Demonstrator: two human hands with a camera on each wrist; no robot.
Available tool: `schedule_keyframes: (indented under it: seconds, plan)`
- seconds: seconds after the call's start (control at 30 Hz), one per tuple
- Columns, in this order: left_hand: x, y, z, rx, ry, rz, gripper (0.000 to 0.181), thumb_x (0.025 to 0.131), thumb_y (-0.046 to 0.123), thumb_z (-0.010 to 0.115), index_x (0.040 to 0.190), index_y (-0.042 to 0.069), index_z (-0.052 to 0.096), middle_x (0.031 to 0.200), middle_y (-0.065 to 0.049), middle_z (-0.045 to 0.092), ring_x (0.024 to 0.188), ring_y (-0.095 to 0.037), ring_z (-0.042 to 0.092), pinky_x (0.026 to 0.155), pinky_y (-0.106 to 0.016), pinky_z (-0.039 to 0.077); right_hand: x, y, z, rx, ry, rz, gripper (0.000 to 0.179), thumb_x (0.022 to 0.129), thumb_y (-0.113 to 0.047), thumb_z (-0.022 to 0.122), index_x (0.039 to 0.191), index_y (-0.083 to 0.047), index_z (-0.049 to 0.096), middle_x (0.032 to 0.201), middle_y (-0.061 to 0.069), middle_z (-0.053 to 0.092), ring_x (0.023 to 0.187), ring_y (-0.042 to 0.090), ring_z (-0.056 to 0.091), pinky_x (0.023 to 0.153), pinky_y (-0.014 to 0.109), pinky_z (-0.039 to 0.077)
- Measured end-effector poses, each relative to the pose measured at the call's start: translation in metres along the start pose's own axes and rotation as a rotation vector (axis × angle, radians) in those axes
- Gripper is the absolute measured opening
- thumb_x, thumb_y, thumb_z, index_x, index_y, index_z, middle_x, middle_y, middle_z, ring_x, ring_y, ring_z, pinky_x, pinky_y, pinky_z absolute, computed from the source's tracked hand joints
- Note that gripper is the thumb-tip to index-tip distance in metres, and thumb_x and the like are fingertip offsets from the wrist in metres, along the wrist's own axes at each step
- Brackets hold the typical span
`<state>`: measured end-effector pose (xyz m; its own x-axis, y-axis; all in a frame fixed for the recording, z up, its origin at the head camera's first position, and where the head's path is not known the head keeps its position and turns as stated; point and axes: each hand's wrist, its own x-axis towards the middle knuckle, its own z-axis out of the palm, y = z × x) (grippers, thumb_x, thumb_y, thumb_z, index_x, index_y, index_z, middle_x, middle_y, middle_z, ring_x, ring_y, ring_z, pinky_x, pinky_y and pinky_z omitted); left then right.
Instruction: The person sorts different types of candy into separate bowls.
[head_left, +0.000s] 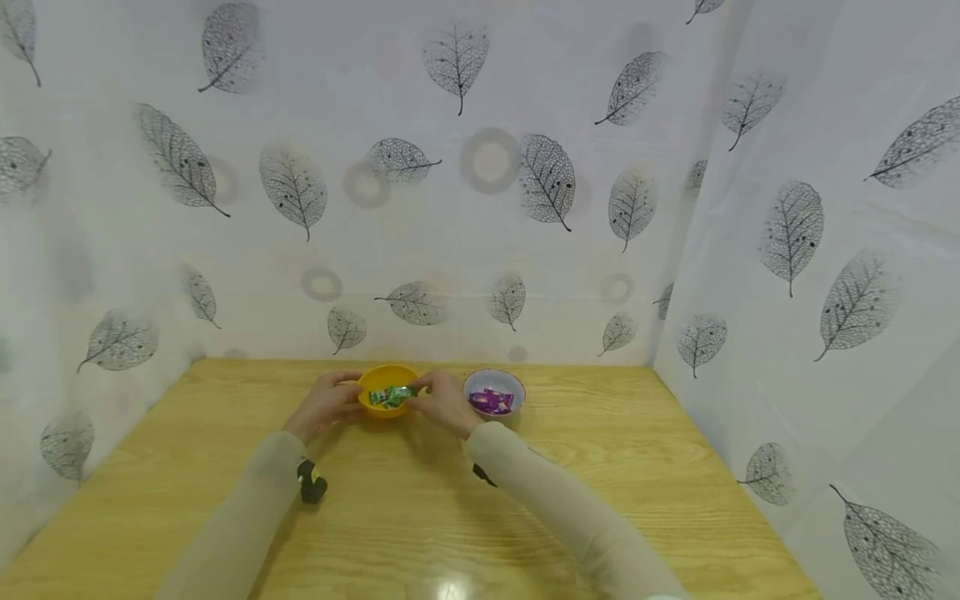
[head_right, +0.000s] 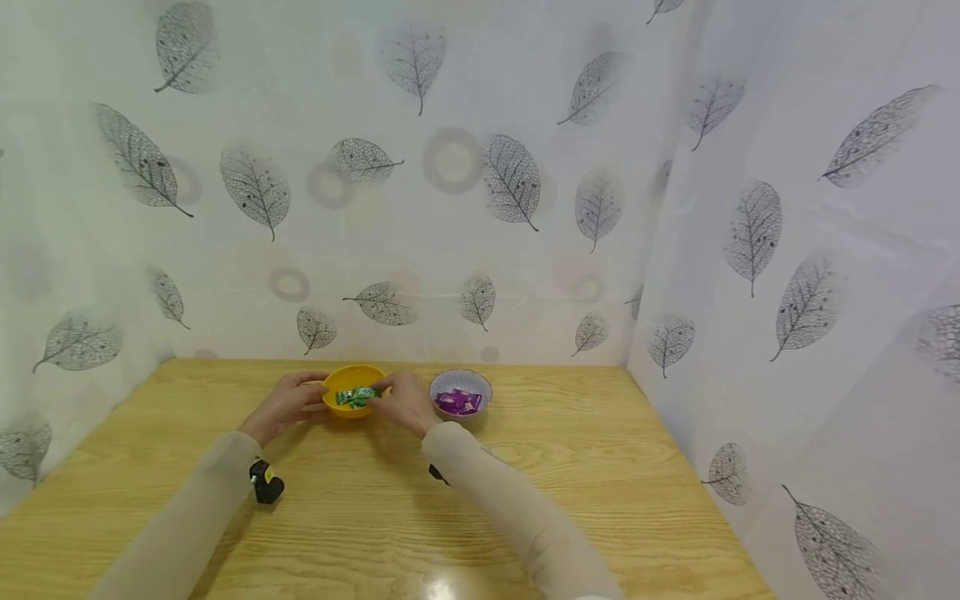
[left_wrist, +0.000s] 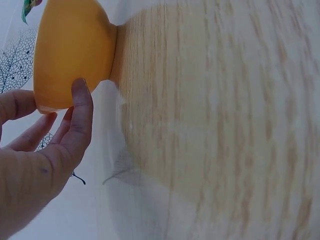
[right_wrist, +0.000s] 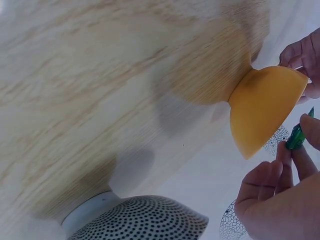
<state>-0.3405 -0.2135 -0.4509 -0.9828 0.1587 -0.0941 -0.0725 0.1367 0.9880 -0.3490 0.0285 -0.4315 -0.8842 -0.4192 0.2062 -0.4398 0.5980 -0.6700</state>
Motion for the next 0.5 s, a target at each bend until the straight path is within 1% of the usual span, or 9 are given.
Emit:
schedule_keyframes:
  seconds: [0.07, 0.13, 0.2, 0.27, 0.33, 0.43, 0.5]
  plan:
    - [0.000, 0.001, 0.001, -0.012, 0.007, -0.007, 0.051, 0.098, 0.011, 0.052, 0.142, -0.011, 0.038, 0.140, -0.035, 0.042, 0.100, -0.024, 0.068, 0.087, -0.037, 0.059, 0.002, -0.002, 0.001, -0.025, 0.019, -0.009, 0.026, 0.087, -0.025, 0.073, 0.109, -0.011, 0.076, 0.108, 0.003, 0.072, 0.094, 0.015, 0.059, 0.080, 0.028, 0.051]
    - [0.001, 0.000, 0.003, -0.017, 0.011, -0.018, 0.050, 0.100, 0.009, 0.050, 0.144, -0.011, 0.036, 0.142, -0.036, 0.040, 0.106, -0.029, 0.067, 0.091, -0.041, 0.057, 0.004, -0.002, 0.003, -0.048, 0.033, -0.004, 0.025, 0.087, -0.026, 0.073, 0.108, -0.011, 0.077, 0.106, 0.002, 0.072, 0.088, 0.011, 0.057, 0.075, 0.025, 0.048]
    - [0.003, 0.000, 0.004, -0.011, 0.021, -0.030, 0.049, 0.101, 0.008, 0.046, 0.145, -0.011, 0.034, 0.144, -0.036, 0.038, 0.108, -0.030, 0.065, 0.095, -0.044, 0.055, 0.006, -0.003, 0.005, -0.059, 0.040, 0.010, 0.025, 0.087, -0.027, 0.074, 0.107, -0.012, 0.077, 0.106, 0.002, 0.073, 0.085, 0.009, 0.055, 0.071, 0.022, 0.046]
    - [0.004, -0.001, 0.005, -0.012, 0.032, -0.033, 0.048, 0.101, 0.006, 0.045, 0.145, -0.011, 0.034, 0.144, -0.036, 0.038, 0.108, -0.031, 0.065, 0.096, -0.046, 0.054, 0.007, -0.003, 0.007, -0.052, 0.034, 0.028, 0.025, 0.087, -0.027, 0.073, 0.108, -0.012, 0.077, 0.108, 0.002, 0.073, 0.089, 0.010, 0.058, 0.074, 0.023, 0.048]
    - [0.004, -0.003, 0.006, -0.007, 0.029, -0.025, 0.048, 0.101, 0.006, 0.044, 0.144, -0.012, 0.034, 0.144, -0.037, 0.038, 0.109, -0.032, 0.065, 0.096, -0.047, 0.053, 0.008, -0.004, 0.009, -0.037, 0.023, 0.042, 0.026, 0.088, -0.027, 0.073, 0.109, -0.011, 0.076, 0.110, 0.002, 0.073, 0.095, 0.012, 0.062, 0.080, 0.025, 0.052]
    - [0.004, -0.004, 0.006, 0.000, 0.028, -0.014, 0.047, 0.101, 0.005, 0.044, 0.144, -0.012, 0.035, 0.143, -0.037, 0.038, 0.112, -0.035, 0.063, 0.096, -0.046, 0.054, 0.010, -0.005, 0.013, -0.020, 0.001, 0.034, 0.028, 0.089, -0.026, 0.072, 0.112, -0.010, 0.075, 0.111, 0.004, 0.073, 0.106, 0.019, 0.064, 0.091, 0.030, 0.053]
    - [0.004, -0.003, 0.007, 0.003, 0.027, -0.012, 0.047, 0.101, 0.005, 0.044, 0.144, -0.012, 0.035, 0.143, -0.037, 0.038, 0.113, -0.037, 0.063, 0.097, -0.047, 0.053, 0.011, -0.006, 0.015, -0.006, -0.007, 0.015, 0.030, 0.089, -0.025, 0.073, 0.113, -0.006, 0.074, 0.111, 0.007, 0.073, 0.105, 0.023, 0.064, 0.089, 0.030, 0.053]
